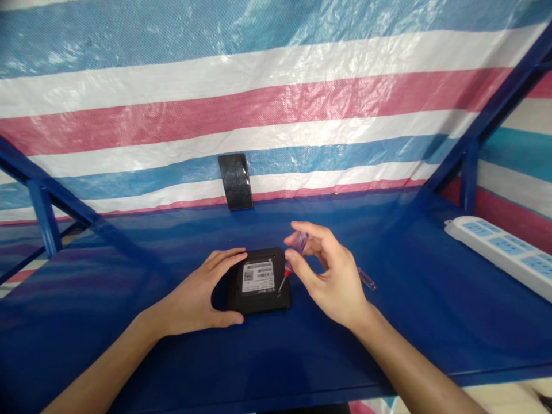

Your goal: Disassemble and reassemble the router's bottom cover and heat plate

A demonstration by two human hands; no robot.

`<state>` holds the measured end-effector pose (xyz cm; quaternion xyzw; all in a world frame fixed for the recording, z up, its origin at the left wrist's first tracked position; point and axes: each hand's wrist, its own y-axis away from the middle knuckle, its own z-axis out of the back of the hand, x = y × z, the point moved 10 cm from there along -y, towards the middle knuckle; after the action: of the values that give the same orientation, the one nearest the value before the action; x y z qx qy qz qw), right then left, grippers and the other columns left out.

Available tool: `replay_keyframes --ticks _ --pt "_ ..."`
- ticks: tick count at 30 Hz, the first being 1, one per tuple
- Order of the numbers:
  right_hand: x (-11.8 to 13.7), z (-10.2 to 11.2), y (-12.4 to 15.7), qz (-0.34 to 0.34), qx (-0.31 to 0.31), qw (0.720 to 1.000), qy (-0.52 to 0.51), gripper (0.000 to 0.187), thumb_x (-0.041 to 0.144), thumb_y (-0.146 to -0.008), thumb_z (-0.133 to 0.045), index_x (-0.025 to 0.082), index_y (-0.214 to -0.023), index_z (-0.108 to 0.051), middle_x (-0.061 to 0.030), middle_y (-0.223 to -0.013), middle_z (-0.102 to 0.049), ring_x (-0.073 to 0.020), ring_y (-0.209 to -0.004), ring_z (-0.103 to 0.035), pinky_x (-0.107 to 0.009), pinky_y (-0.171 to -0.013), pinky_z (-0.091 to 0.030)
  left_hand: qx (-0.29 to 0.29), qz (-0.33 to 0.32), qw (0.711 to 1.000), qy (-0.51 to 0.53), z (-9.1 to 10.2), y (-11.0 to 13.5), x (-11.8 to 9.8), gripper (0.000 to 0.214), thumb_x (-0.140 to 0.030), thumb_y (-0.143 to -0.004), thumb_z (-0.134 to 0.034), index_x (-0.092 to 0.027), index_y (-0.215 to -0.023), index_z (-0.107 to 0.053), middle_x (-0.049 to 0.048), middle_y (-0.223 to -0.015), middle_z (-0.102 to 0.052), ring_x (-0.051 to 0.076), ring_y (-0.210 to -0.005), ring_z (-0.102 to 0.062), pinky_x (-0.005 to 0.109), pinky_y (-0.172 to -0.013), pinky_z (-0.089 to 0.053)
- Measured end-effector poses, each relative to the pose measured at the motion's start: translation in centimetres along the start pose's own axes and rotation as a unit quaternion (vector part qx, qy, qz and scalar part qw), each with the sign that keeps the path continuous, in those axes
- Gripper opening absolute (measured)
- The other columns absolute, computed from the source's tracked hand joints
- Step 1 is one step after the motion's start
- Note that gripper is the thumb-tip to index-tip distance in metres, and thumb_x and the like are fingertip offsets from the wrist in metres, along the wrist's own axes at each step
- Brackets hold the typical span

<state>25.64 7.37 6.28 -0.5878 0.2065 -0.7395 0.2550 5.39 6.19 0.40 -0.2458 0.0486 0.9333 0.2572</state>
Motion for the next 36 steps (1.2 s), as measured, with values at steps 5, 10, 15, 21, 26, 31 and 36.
replay_keyframes --ticks 5,10,15,21,26,31,36 --pt "1.1 -0.4 0.6 0.039 0.023 0.999 0.0 0.041 0.013 -0.089 -0.068 0.032 -0.124 -0.056 -0.0012 -0.105 -0.074 -0.0134 -0.086 -0.073 -0.029 -0.082 -0.061 0.003 -0.004 1.0 0.009 -0.1 0.0 0.0 0.094 -0.053 -0.075 -0.081 -0.02 -0.151 -0.036 0.0154 -0.16 -0.036 0.036 -0.146 -0.035 0.055 -0.121 -0.032" --pt "1.5 0.2 0.1 0.067 -0.002 0.998 -0.003 0.033 0.019 -0.084 -0.077 0.029 -0.113 -0.063 -0.0013 -0.097 -0.072 -0.0144 -0.078 -0.072 -0.028 -0.072 -0.061 -0.002 0.002 1.0 0.01 -0.2 0.3 0.3 0.094 -0.048 -0.075 -0.081 -0.021 -0.152 -0.034 0.0151 -0.162 -0.032 0.036 -0.148 -0.032 0.056 -0.12 -0.033" --pt "1.1 0.0 -0.1 0.024 0.009 0.999 -0.019 0.023 0.021 -0.094 -0.064 0.028 -0.116 -0.063 -0.0039 -0.101 -0.077 -0.0153 -0.078 -0.076 -0.029 -0.072 -0.063 0.0 0.009 1.0 0.006 -0.3 0.2 0.7 0.095 -0.05 -0.077 -0.079 -0.019 -0.153 -0.031 0.0166 -0.162 -0.031 0.035 -0.149 -0.03 0.056 -0.121 -0.031" --pt "1.0 -0.1 -0.1 0.037 0.004 0.999 -0.028 0.029 0.021 -0.088 -0.073 0.031 -0.114 -0.066 -0.001 -0.101 -0.074 -0.0137 -0.081 -0.074 -0.026 -0.074 -0.063 0.002 0.006 1.0 0.002 -0.3 0.0 0.5 0.094 -0.05 -0.077 -0.08 -0.019 -0.151 -0.032 0.0164 -0.16 -0.036 0.035 -0.148 -0.033 0.057 -0.121 -0.031" --pt "0.3 -0.3 -0.4 -0.005 0.001 0.998 -0.058 0.034 0.02 -0.095 -0.064 0.031 -0.126 -0.059 -0.0014 -0.102 -0.076 -0.0121 -0.08 -0.075 -0.026 -0.076 -0.064 -0.002 0.011 1.0 0.003 -0.2 -0.1 0.6 0.095 -0.051 -0.076 -0.08 -0.017 -0.151 -0.034 0.0167 -0.158 -0.038 0.036 -0.146 -0.034 0.056 -0.121 -0.032" --pt "0.3 1.7 -0.5 -0.002 -0.092 0.993 -0.076 0.031 0.021 -0.093 -0.066 0.029 -0.122 -0.058 -0.0014 -0.1 -0.077 -0.0125 -0.076 -0.076 -0.026 -0.072 -0.064 -0.013 0.003 1.0 0.015 -0.2 0.1 0.6 0.095 -0.049 -0.074 -0.082 -0.02 -0.151 -0.035 0.0152 -0.157 -0.04 0.036 -0.145 -0.036 0.055 -0.121 -0.033" --pt "-0.7 2.1 -0.7 -0.026 -0.119 0.989 -0.089 0.028 0.025 -0.091 -0.07 0.028 -0.117 -0.06 -0.001 -0.099 -0.078 -0.0131 -0.075 -0.077 -0.026 -0.072 -0.064 -0.015 0.001 1.0 0.021 -0.3 0.1 0.6 0.096 -0.053 -0.073 -0.082 -0.022 -0.151 -0.036 0.0146 -0.157 -0.04 0.036 -0.145 -0.036 0.056 -0.121 -0.032"
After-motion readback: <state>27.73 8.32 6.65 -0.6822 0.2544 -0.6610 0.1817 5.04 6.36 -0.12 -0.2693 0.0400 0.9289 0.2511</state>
